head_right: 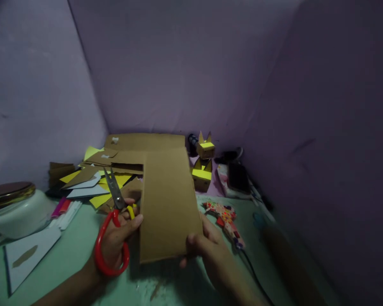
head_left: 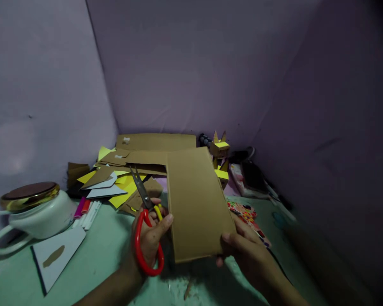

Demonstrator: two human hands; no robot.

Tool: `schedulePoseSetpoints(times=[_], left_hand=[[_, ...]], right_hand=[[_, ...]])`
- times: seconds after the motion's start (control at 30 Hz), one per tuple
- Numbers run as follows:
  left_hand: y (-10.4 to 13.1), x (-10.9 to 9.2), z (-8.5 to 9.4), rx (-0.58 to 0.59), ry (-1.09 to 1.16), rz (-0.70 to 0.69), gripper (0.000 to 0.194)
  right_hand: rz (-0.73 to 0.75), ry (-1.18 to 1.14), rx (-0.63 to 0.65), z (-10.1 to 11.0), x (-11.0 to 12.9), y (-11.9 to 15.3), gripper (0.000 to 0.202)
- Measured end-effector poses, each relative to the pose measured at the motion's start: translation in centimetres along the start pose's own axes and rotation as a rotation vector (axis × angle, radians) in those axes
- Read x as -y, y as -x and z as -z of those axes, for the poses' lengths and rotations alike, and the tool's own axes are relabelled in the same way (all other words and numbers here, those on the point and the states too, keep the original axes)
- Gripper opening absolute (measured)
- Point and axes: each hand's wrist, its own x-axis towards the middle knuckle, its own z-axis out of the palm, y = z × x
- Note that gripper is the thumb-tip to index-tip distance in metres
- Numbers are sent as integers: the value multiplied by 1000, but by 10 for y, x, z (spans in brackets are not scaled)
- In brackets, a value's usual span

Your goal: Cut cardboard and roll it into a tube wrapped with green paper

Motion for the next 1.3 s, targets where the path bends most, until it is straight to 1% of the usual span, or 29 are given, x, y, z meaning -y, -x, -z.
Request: schedulePoseSetpoints(times=[0.1, 0.17, 0.27, 0.37, 0.5, 0.6, 0.67, 0.73, 0.87, 1.0, 1.07, 1.13, 1.2, 1.23, 1.3], left_hand=[[-2, -6, -1, 68, -27, 53, 58], [-3, -6, 0, 97, -64, 69, 54], [-5, -3, 5, 113, -133, 55, 49], [-6, 0, 8, 143, -186, 28, 45], [-4, 1, 7, 175, -208, 1, 46], [-4, 1, 6, 142, -212, -37, 49], [-6, 0, 7, 87, -220, -79, 49], [-9, -1, 10, 65, -246, -116, 43], [-7, -8, 12, 154, -338, -155, 32], [7, -12, 8, 322, -430, -144, 25], [12, -11, 4, 378, -478, -122, 24], [14, -11, 3, 397, -487, -94, 21], [13, -11, 3, 402, -471, -52, 21], [11, -11, 5, 403, -475, -36, 23], [8, -11, 9, 406, -566, -52, 30]], right_hand=[[-63, -1, -7, 4, 4, -3, 47], [-117, -6, 3, 6, 5, -4, 44], [-161, -11, 12, 9, 4, -5, 32], [-189, -14, 37, 11, 3, -5, 33], [-238, -21, 107, 15, 4, -4, 34], [-175, -70, 110, 18, 5, -4, 38], [-110, -107, 105, 20, 6, -5, 50], [-83, -129, 116, 20, 7, -7, 57], [-99, -122, 119, 21, 9, -7, 50], [-102, -106, 71, 17, 10, -4, 46], [-117, -112, 28, 14, 10, -2, 42], [-113, -115, -44, 12, 10, -2, 39], [-82, -108, -155, 13, 10, -3, 41], [-57, -104, -213, 14, 10, -4, 42], [-1, -105, -316, 18, 11, -6, 43]])
